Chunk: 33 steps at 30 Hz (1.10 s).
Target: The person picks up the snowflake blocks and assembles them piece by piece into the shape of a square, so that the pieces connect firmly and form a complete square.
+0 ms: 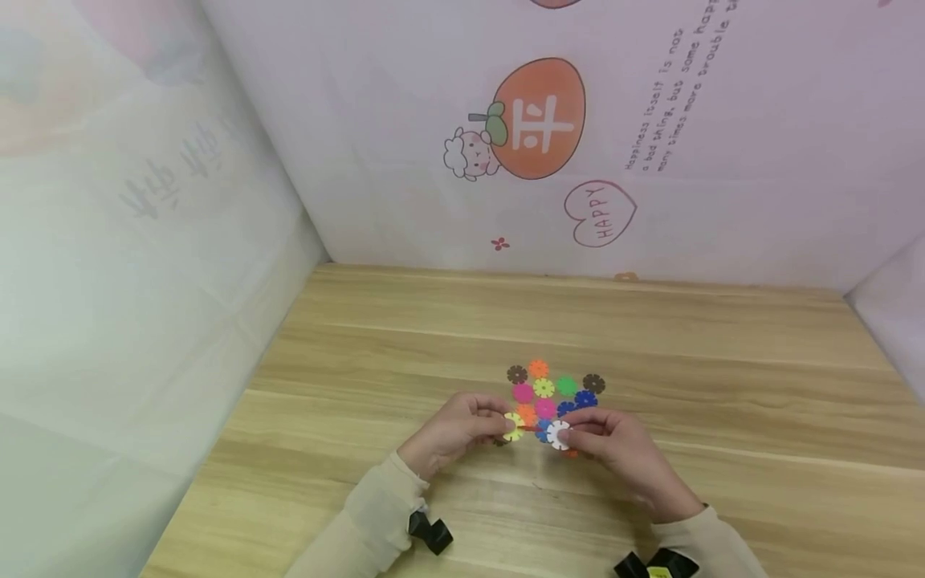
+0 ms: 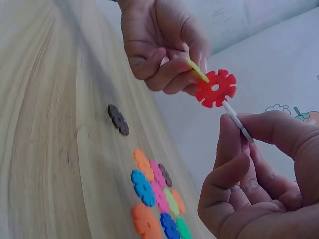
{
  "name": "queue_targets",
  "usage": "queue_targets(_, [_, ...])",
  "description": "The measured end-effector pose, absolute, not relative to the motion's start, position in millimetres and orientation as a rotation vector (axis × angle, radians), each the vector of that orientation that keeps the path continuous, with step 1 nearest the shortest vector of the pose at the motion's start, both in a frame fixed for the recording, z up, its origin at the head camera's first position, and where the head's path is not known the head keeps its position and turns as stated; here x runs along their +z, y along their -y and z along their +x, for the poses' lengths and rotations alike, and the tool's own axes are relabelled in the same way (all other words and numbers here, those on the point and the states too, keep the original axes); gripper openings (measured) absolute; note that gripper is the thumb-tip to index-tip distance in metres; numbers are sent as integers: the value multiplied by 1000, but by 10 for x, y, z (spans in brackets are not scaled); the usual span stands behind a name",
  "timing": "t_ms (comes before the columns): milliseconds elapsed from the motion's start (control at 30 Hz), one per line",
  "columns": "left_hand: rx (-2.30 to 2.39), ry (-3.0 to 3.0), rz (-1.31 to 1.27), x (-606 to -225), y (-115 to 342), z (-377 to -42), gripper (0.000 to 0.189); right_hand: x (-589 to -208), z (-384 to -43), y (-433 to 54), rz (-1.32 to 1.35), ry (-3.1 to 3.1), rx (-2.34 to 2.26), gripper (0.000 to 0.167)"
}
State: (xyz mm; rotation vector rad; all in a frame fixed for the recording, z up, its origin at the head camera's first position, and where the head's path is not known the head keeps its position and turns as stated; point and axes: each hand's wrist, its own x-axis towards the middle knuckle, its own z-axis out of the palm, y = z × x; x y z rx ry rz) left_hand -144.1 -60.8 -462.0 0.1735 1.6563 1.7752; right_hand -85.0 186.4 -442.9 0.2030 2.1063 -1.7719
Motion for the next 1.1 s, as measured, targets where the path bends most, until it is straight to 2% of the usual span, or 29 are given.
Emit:
queue_targets(300, [1764,-1691,178,-4614,600,-1406,26,-4449,-868,-1814,194,-2060,-1824,33])
queue_targets(667, [1751,-1722,181,-4639,596,-1421,29,-4468,-907,-1780,159,-2040,-1828,36])
queue_targets(1100, [1758,-1763,152,-4642,556,-1395,26,-4469,-916,-1764,163,-1985,-1858,27])
